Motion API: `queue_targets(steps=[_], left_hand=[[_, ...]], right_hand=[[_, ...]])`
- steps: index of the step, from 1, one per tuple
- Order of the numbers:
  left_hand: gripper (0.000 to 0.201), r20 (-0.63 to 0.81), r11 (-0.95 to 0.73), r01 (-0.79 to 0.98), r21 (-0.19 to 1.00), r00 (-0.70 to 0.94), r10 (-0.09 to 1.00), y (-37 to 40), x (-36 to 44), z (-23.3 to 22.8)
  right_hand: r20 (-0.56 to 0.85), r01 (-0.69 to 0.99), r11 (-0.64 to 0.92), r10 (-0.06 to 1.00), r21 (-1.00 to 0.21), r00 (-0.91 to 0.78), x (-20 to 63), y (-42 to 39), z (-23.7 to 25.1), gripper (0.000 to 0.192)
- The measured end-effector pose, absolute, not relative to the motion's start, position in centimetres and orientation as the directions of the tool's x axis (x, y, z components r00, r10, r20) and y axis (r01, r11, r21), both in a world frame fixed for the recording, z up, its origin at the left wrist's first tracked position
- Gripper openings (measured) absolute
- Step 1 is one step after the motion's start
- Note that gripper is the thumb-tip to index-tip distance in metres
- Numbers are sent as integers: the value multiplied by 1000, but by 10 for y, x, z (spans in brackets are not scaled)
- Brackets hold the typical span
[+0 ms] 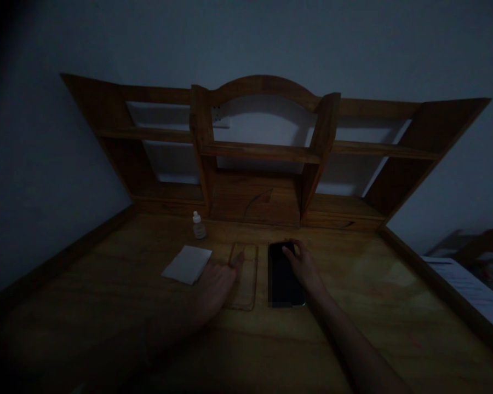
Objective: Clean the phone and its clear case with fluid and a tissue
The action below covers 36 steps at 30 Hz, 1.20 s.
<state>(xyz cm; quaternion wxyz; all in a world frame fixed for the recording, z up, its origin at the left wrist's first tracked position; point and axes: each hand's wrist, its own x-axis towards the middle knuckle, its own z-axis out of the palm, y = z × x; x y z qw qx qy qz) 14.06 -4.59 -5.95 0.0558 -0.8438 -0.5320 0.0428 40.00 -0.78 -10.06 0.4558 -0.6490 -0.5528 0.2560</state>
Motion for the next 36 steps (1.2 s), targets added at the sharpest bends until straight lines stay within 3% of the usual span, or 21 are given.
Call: queue_targets(steps=[4,9,16,26,31,36], left_hand=[[60,-4,-419,895,-156,423,906,-47,141,-58],[58,-36,-440,887,-138,440,897,-49,141,-54],[62,-37,-437,890,-130,436,899,-50,142,-50],[59,-17,-432,894,-119,433,901,-48,141,-55],[55,-6,-424,898,-116,427,904,-48,142,-53],[55,-14,-427,898,-109,428,904,-48,142,-53]], right_hand=[[85,436,-29,967,-900,240,399,-10,-99,48],[75,434,-39,967,-900,242,398,-10,-100,47],[124,571,-28,966,-821,226,398,-11,-99,46],[200,913,-71,966,-402,163,394,-21,-85,54],[175,980,-93,977,-178,125,387,-25,-80,53],[148,996,-80,985,-36,84,381,-27,-75,47]])
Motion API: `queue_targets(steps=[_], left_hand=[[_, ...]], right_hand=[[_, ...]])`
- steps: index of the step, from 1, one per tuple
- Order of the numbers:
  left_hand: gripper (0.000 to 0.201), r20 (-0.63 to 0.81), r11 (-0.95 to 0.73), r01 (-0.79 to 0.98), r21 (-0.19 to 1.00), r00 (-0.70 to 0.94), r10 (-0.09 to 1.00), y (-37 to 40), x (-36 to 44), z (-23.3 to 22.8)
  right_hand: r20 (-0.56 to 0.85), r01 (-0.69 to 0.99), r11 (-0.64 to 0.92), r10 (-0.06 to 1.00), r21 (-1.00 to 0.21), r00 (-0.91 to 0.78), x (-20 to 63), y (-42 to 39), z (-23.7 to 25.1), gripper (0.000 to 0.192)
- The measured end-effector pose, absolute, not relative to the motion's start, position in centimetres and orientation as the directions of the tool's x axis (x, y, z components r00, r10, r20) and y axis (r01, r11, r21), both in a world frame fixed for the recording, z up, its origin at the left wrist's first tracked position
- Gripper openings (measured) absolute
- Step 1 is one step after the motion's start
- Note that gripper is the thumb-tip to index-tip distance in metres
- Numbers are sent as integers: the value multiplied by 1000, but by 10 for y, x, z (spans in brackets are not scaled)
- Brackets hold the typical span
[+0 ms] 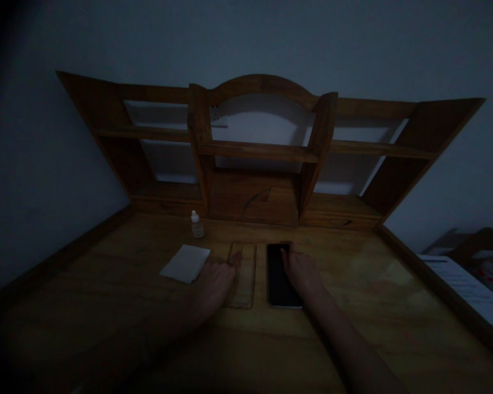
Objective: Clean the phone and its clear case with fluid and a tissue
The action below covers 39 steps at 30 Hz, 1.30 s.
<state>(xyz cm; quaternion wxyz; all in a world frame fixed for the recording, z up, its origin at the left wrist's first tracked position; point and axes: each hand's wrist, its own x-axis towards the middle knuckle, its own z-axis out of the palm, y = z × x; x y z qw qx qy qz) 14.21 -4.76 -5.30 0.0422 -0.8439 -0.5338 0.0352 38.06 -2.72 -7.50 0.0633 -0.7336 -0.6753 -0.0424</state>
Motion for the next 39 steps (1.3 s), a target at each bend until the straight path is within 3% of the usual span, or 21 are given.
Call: queue_targets(steps=[18,39], left_hand=[[57,-24,-437,893,-106,437,899,-51,144,-45],[65,-70,-443,893,-75,439,896,-48,140,-46]], right_hand=[[93,986,-9,996,166,-6,381,-29,-75,46],[22,966,25,999,257,-32,376,-36,-65,51]])
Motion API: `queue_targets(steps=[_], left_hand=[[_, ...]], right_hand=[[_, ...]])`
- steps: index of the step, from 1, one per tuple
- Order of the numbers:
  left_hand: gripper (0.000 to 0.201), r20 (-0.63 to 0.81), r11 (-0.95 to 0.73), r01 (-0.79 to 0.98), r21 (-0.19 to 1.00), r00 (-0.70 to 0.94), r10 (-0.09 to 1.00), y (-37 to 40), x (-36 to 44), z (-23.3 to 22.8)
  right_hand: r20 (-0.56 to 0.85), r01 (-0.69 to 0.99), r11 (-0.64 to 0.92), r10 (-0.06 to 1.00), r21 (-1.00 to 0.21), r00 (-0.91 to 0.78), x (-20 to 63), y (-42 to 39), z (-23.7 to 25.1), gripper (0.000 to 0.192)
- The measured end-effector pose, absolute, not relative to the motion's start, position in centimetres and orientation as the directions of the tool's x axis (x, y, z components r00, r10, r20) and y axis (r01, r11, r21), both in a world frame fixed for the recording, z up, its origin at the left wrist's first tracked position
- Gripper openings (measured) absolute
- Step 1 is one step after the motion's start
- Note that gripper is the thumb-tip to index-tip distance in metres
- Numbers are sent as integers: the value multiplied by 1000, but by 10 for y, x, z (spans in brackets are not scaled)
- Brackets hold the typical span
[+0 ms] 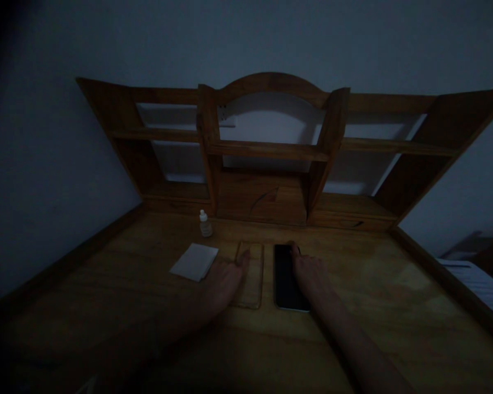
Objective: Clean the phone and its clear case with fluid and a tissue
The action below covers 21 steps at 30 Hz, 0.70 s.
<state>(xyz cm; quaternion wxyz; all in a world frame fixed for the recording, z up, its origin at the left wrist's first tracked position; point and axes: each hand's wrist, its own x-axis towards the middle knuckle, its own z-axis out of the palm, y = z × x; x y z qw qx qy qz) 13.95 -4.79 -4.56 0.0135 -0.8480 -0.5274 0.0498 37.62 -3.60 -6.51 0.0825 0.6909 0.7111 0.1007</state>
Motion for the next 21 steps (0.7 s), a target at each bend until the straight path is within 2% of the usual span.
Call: queue_targets(steps=[10,17,21], left_hand=[[63,-93,-419,903,-93,411,907,-49,142,-45],[67,-78,-436,894,-103,430,899,-48,141,-49],[65,-72,-435,893,-117,429,900,-47,141,-50]], right_hand=[[37,972,32,998,234,-42,379,-35,-67,50],[180,981,-92,982,169,61,371,-37,-59,48],[260,995,-65,965,74,44,367,-37,-55,49]])
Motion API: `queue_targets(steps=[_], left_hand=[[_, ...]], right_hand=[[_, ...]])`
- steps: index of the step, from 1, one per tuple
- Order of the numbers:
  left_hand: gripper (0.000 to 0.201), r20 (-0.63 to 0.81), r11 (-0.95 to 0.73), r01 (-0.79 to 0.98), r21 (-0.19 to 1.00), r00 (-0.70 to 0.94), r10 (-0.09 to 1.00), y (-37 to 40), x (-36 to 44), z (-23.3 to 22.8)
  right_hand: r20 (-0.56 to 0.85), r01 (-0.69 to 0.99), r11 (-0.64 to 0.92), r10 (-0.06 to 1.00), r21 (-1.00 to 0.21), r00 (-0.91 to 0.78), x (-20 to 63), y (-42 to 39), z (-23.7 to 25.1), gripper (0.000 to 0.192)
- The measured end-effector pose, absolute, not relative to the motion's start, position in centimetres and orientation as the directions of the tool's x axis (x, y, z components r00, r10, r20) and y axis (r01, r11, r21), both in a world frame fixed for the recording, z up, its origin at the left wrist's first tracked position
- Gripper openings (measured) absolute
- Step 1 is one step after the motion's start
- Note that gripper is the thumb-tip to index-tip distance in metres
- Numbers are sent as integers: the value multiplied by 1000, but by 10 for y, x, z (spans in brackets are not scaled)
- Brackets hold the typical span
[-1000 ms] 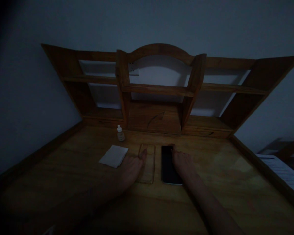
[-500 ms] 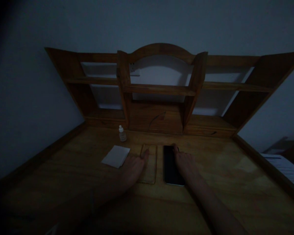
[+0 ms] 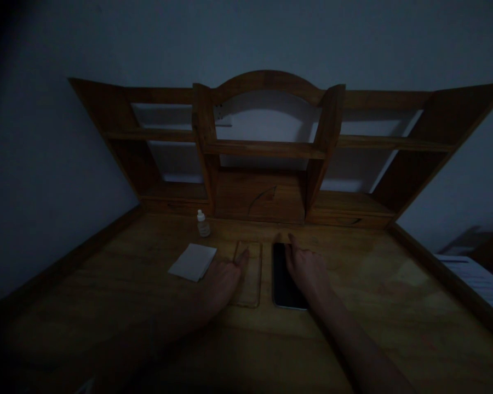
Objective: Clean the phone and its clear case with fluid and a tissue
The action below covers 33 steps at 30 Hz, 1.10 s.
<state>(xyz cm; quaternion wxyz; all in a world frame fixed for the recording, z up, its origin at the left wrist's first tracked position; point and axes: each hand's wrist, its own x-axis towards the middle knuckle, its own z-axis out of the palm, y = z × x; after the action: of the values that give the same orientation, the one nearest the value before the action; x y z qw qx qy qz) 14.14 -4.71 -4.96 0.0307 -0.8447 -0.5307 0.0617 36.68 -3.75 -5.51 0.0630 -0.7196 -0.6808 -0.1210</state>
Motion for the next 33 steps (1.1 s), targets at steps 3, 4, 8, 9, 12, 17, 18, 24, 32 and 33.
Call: queue_targets(steps=[3,4,8,9,12,17,18,24,32,33], left_hand=[[64,-76,-436,892,-120,429,900,-47,142,-49],[64,-76,-436,892,-123,429,900,-48,142,-49],[63,-45,-441,890,-118,438,898,-48,141,-51],[62,-40,-441,890,-115,440,897,-48,141,-51],[63,-43,-431,894,-120,429,902,-48,141,-50],[59,-40,-443,891,-96,441,897,-48,141,-47],[58,-44,-444,891,-90,442,896,-48,141,-46],[52,-34,-433,899,-69,432,901,-49,141,-41],[40,9,-424,904,-49,425,905,-46,141,-43],[41,28,-409,911,-45,410,912,-45,141,-43]], right_hand=[[293,998,-2,956,-68,22,366,-38,-57,47],[305,992,32,952,-124,8,366,-38,-57,45],[370,953,144,928,-268,-37,365,-39,-59,42],[381,942,162,924,-294,-40,365,-39,-59,42],[377,882,213,925,-419,-44,364,-41,-56,41],[336,764,247,941,-596,-43,362,-43,-52,37],[328,751,247,944,-612,-43,361,-42,-52,36],[301,722,242,952,-648,-49,360,-42,-53,36],[342,694,281,938,-663,-54,361,-41,-53,34],[342,690,282,938,-667,-52,361,-41,-53,35]])
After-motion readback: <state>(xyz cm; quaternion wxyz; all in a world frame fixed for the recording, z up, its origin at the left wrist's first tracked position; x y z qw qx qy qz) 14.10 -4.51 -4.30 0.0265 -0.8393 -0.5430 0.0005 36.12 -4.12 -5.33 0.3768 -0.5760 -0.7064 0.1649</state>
